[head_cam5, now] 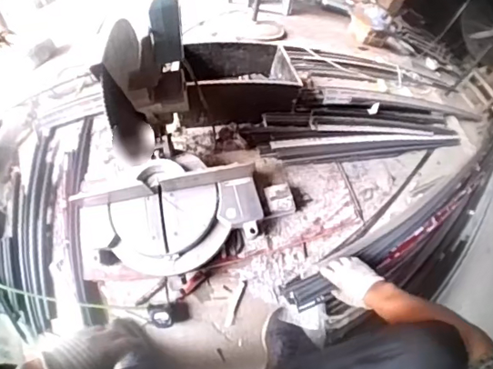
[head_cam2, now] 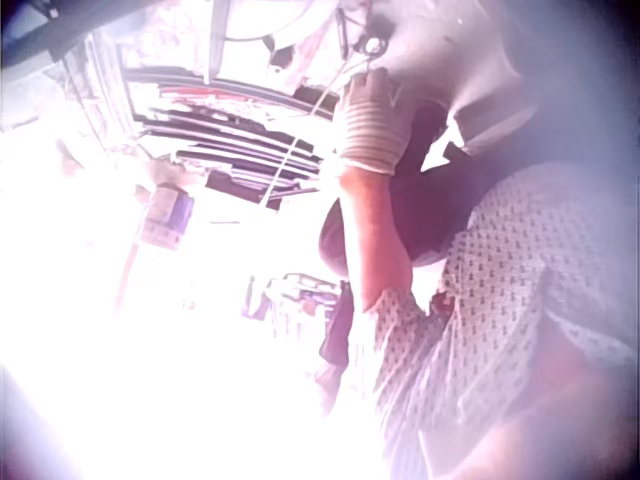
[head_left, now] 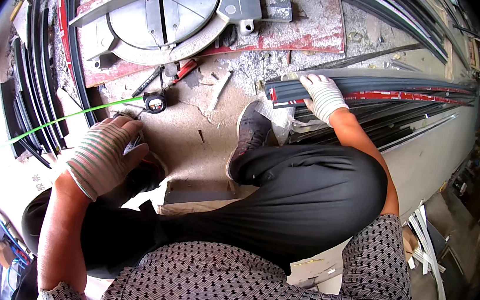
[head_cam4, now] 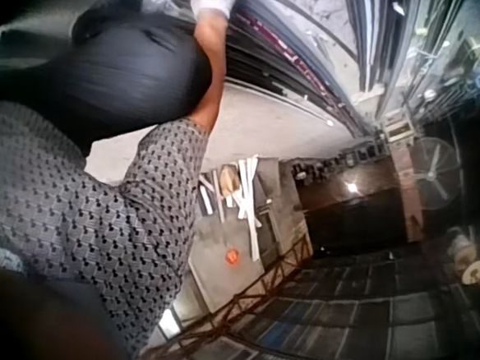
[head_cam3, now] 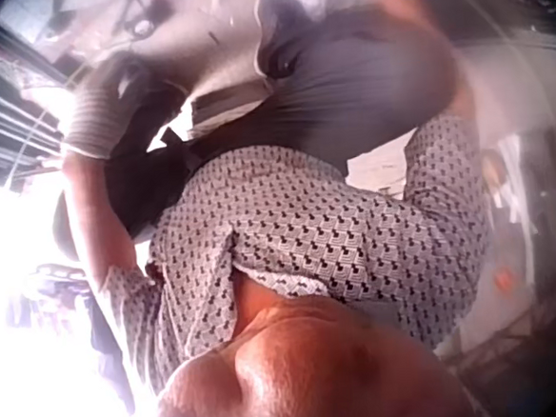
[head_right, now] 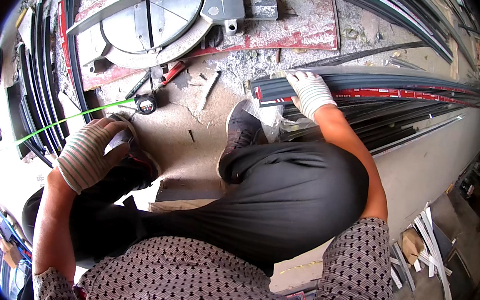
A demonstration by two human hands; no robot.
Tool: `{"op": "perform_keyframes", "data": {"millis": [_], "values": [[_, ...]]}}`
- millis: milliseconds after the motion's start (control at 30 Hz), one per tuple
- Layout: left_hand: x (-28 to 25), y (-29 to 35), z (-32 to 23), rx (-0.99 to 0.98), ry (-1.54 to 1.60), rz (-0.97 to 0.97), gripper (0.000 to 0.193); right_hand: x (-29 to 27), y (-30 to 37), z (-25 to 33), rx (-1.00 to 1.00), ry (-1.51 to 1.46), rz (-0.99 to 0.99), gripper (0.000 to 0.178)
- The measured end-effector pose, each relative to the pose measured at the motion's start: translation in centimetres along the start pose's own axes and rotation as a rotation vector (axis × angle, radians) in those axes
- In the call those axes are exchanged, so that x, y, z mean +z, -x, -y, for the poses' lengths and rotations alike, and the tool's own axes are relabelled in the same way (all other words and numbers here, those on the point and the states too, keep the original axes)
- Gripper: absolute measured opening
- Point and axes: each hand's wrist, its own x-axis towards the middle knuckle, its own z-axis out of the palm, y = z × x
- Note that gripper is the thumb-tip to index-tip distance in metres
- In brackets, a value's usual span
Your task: The person selects long metal profiles from a stack, carries them to a workbench, and uses a chop saw to cut them into shorter pieces. They measure the profiles with a tape measure and handle the cut pieces, placing them aside.
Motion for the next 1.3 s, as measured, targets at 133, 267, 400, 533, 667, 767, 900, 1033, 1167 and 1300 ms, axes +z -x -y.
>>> {"op": "perform_keyframes", "data": {"millis": [133,267,400,533,667,767,900,1033,1167,1300], "values": [[-0.3,-0.4,-0.6,-0.006,0.014,-0.028,0.037,-1.4,-0.2,-0.7,-0.044,-0.022,0.054,0.063],[0.1,-0.5,-0.8,-0.010,0.017,-0.017,0.037,-0.9,0.3,-1.5,-0.060,-0.121,-0.049,0.058],[0.9,-0.4,-0.7,-0.030,0.013,0.024,0.037,-1.7,0.9,-1.9,-0.034,-0.106,0.034,0.045],[1.1,-0.6,-1.1,-0.041,0.006,0.052,0.037,-1.4,1.3,-2.2,-0.021,-0.153,0.126,0.044],[1.2,-0.5,-1.5,-0.048,0.021,0.050,0.038,-1.4,1.5,-0.7,0.053,-0.207,0.232,0.071],[1.3,-0.3,-1.4,-0.064,0.023,0.059,0.038,-1.9,1.4,1.3,0.046,-0.225,0.124,0.096],[1.7,-0.7,-1.0,-0.059,0.016,0.072,0.038,-2.6,1.0,1.5,0.152,-0.248,0.297,0.094],[1.6,-0.9,-1.0,-0.077,0.020,0.090,0.039,-1.4,0.2,1.0,0.128,-0.237,0.221,0.088],[1.5,-1.0,-1.1,-0.074,0.020,0.075,0.039,-1.6,-0.2,1.6,0.156,-0.160,0.118,0.052],[1.2,-0.9,-1.2,-0.069,0.026,0.064,0.039,-2.0,0.0,2.5,0.180,-0.142,0.102,0.044]]}}
